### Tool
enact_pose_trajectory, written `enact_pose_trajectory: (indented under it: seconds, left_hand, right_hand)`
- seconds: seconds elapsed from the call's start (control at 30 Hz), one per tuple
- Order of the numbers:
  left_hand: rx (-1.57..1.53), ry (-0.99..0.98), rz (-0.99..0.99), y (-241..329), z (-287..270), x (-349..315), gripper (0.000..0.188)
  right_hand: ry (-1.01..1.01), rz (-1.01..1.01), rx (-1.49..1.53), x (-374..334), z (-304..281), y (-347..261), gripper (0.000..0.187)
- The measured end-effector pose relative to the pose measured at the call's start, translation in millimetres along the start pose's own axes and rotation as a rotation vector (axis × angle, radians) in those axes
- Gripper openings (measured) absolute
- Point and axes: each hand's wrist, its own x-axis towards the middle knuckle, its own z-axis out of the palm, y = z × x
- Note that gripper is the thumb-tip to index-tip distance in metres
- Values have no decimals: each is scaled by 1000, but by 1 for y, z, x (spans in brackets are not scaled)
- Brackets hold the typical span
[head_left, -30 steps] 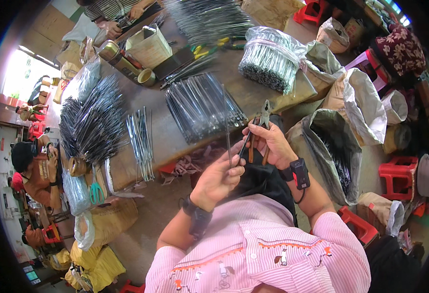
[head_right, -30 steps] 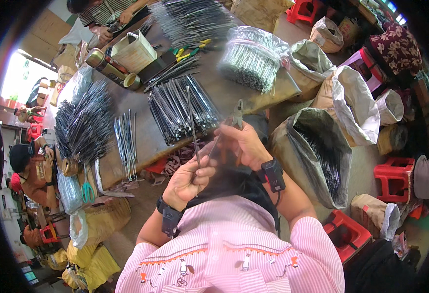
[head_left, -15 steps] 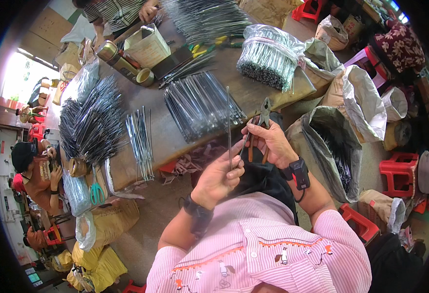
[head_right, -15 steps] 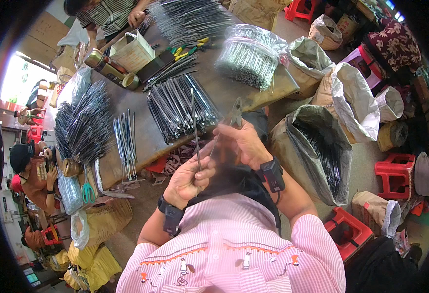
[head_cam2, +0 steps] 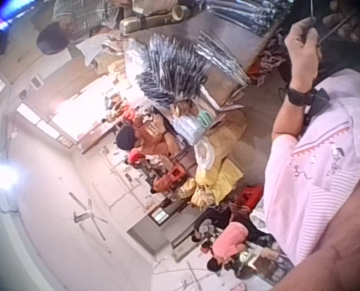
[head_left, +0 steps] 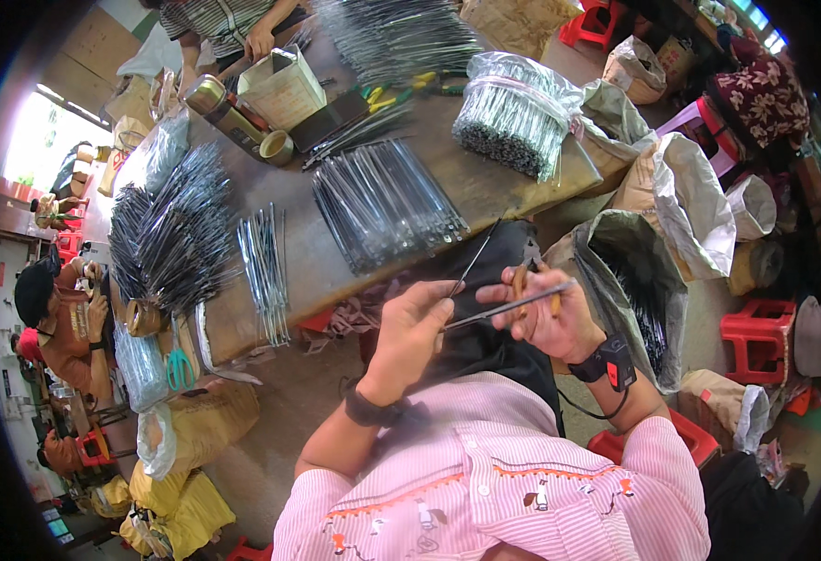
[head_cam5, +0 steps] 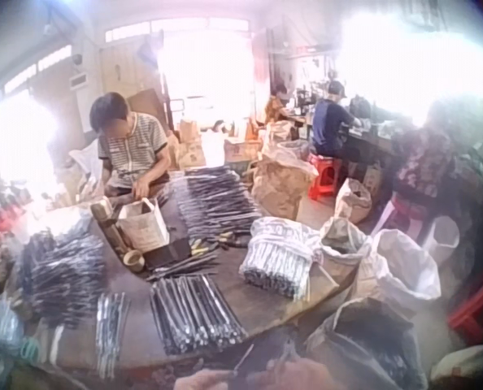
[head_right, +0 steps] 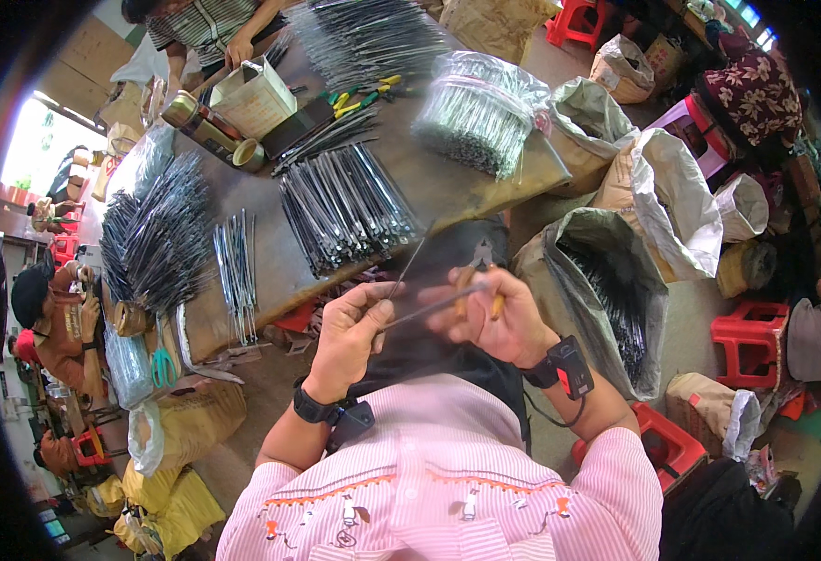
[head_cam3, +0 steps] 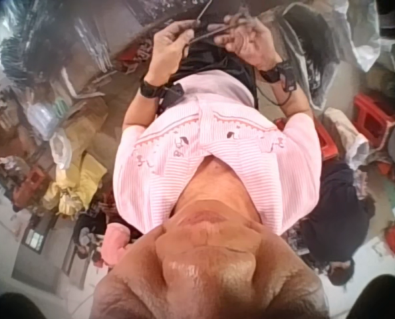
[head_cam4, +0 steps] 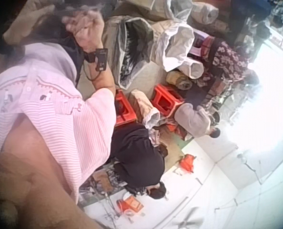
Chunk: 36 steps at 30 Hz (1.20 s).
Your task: The person repeatedly picks up thin metal rods from a table, bends each one with pliers, and places the bent pieces back on the table. The process is repeated continuously throughout the clip.
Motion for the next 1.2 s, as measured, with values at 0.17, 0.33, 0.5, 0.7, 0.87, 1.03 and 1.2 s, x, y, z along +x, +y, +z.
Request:
enact_pose_trajectory:
  seconds: [0.17,0.33,0.5,0.7,0.87,1.03,1.2]
  left_hand:
    - [363,98,323,4,6,1,21]
    - [449,104,401,7,8,0,22]
    - [508,99,445,7,10,1,22]
    - [523,93,444,6,10,1,21]
    - [518,83,366,5,11,1,21]
    - [518,96,361,12,12,-1,20]
    - [837,260,590,19,3,-12,22]
  right_hand:
    - [58,71,-571,-8,-3,6,57]
    - [31,-37,-1281,-8,-6,6,72]
    - [42,-227,-1754,-10,-2,4,78]
    - [104,-487,-2021,-8,1,-3,45]
    - [132,-491,-1962,-10,-3,0,27]
    - [171,-461,-1971,-9,-2,-1,26]
    - [195,-443,-1982,2,8,0,30]
